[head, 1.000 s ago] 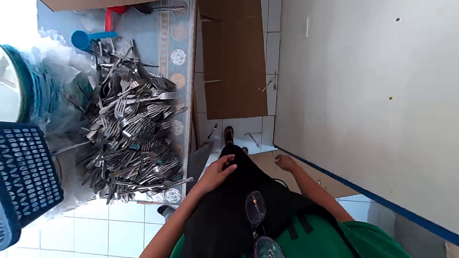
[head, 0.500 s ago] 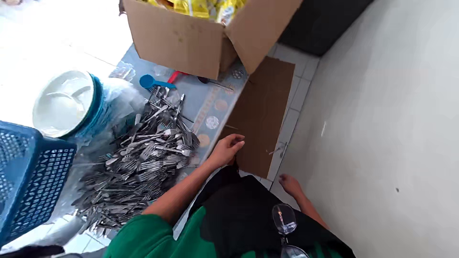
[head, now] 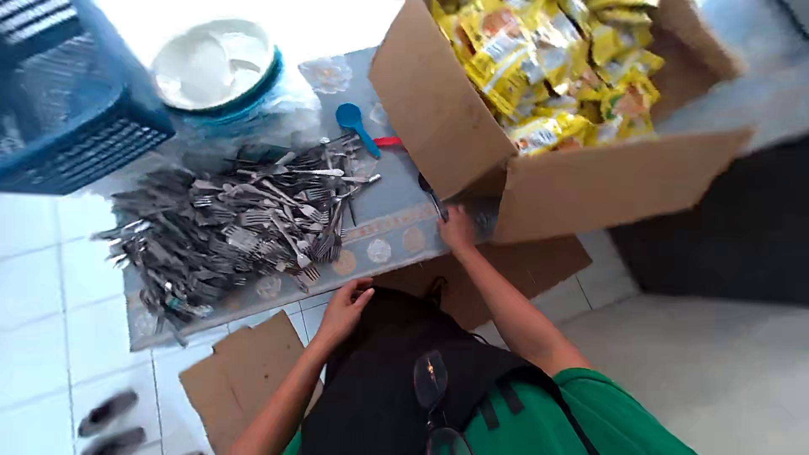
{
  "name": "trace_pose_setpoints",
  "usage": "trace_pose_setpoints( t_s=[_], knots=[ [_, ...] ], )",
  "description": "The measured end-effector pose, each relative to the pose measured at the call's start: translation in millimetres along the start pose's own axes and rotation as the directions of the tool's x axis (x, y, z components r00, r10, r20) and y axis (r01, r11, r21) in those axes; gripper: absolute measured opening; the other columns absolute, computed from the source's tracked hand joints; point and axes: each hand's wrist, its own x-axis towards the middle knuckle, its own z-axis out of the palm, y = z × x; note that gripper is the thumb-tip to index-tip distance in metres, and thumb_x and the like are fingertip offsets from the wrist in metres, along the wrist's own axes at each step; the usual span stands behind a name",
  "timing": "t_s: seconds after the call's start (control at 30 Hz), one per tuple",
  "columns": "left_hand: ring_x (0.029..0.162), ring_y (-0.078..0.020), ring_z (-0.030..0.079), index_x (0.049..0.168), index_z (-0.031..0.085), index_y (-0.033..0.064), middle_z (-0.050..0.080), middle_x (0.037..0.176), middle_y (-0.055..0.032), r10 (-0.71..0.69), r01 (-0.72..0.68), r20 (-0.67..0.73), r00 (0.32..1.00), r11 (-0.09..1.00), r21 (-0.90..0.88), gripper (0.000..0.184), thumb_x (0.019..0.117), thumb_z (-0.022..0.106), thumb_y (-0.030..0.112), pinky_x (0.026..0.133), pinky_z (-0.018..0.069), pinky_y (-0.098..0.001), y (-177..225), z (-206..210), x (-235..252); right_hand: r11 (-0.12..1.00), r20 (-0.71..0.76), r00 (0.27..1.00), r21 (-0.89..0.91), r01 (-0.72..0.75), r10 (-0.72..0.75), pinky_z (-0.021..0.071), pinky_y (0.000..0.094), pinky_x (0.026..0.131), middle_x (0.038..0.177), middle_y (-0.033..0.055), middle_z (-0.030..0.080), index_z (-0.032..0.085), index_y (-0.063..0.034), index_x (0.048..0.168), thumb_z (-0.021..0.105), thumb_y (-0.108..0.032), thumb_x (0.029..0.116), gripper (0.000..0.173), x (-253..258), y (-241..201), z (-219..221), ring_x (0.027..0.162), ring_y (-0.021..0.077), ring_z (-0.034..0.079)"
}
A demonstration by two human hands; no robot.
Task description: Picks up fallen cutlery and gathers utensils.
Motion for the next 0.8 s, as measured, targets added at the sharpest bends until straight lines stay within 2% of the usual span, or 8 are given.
trace_pose_setpoints(
  t_s=[0.1,0.2,0.33,0.47,0.53,0.63,0.7,0.8],
  knots=[
    [0.111,-0.0197,0.066,0.131,0.059,-0.0060,0.065,0.127,-0.0190,-0.147,0.056,-0.308,0.940,0.956,-0.288,0.034,0.1063,0.051,0.016,0.097,0.0535,-0.0366,-7,37,-25,0.999,0.091,0.996,-0.036,0.001,0.002,0.0494,0.0694,0.093,0.128,0.0317,0.062,0.063,0.0048,0.125,0.052,-0.029,0.1071,0.040,15,23,-2,0.115,0.0505,0.063],
    [0.110,-0.0184,0.067,0.133,0.058,-0.0046,0.065,0.129,-0.0180,-0.242,0.084,-0.330,0.912,0.899,-0.429,0.035,0.1069,0.051,0.018,0.097,0.0539,-0.0354,-14,80,-50,1.000,0.005,1.000,-0.022,-0.017,0.017,0.0473,0.0658,0.100,0.123,0.0340,0.064,0.062,0.0095,0.126,0.053,-0.030,0.1071,0.045,22,42,-11,0.117,0.0503,0.062],
    [0.112,-0.0187,0.067,0.134,0.058,-0.0047,0.064,0.130,-0.0188,-0.262,0.053,-0.345,0.901,0.857,-0.512,0.036,0.1067,0.052,0.018,0.099,0.0537,-0.0348,-34,118,-84,1.000,-0.052,0.999,-0.021,0.011,-0.012,0.0460,0.0531,0.108,0.127,0.0334,0.063,0.056,0.0143,0.131,0.054,-0.026,0.1067,0.047,25,42,-17,0.123,0.0440,0.061],
    [0.122,-0.0269,0.063,0.137,0.057,-0.0026,0.063,0.134,-0.0206,-0.427,0.074,-0.465,0.775,0.793,-0.605,0.038,0.1076,0.053,0.021,0.107,0.0488,-0.0442,-95,141,-129,0.944,-0.067,0.953,-0.171,0.282,-0.297,0.0528,0.0537,0.096,0.116,0.0306,0.066,0.049,0.0115,0.137,0.055,-0.026,0.1050,0.050,-9,40,-4,0.107,0.0433,0.067],
    [0.122,-0.0327,0.062,0.138,0.056,-0.0020,0.062,0.135,-0.0230,-0.600,0.076,-0.484,0.636,0.674,-0.735,0.038,0.1087,0.052,0.021,0.106,0.0482,-0.0501,-140,159,-152,0.834,0.015,0.860,-0.236,0.498,-0.509,0.0534,0.0573,0.089,0.109,0.0285,0.068,0.051,0.0116,0.135,0.056,-0.024,0.1038,0.048,-38,31,16,0.099,0.0435,0.068],
    [0.119,-0.0402,0.062,0.137,0.056,-0.0034,0.060,0.134,-0.0274,-0.860,0.084,-0.380,0.341,0.430,-0.899,0.039,0.1100,0.049,0.024,0.102,0.0475,-0.0564,-206,204,-189,0.605,0.362,0.626,-0.185,0.774,-0.690,0.0547,0.0584,0.086,0.108,0.0300,0.069,0.053,0.0132,0.134,0.057,-0.017,0.1027,0.043,-80,13,52,0.098,0.0445,0.069],
    [0.121,-0.0426,0.061,0.136,0.057,-0.0049,0.060,0.133,-0.0289,-0.939,0.077,-0.300,0.167,0.316,-0.946,0.041,0.1096,0.050,0.026,0.104,0.0461,-0.0591,-239,245,-210,0.448,0.667,0.417,-0.138,0.883,-0.617,0.0555,0.0565,0.088,0.113,0.0272,0.069,0.053,0.0094,0.138,0.055,-0.018,0.1037,0.043,-101,-8,76,0.099,0.0410,0.070],
    [0.124,-0.0424,0.059,0.136,0.056,-0.0055,0.060,0.134,-0.0290,-0.984,0.025,-0.174,0.045,0.175,-0.984,0.041,0.1099,0.049,0.025,0.105,0.0442,-0.0592,-238,305,-225,0.208,0.968,0.097,-0.047,0.977,-0.233,0.0530,0.0544,0.097,0.124,0.0217,0.067,0.052,0.0004,0.144,0.054,-0.024,0.1060,0.045,-110,-35,117,0.110,0.0363,0.068]
  ],
)
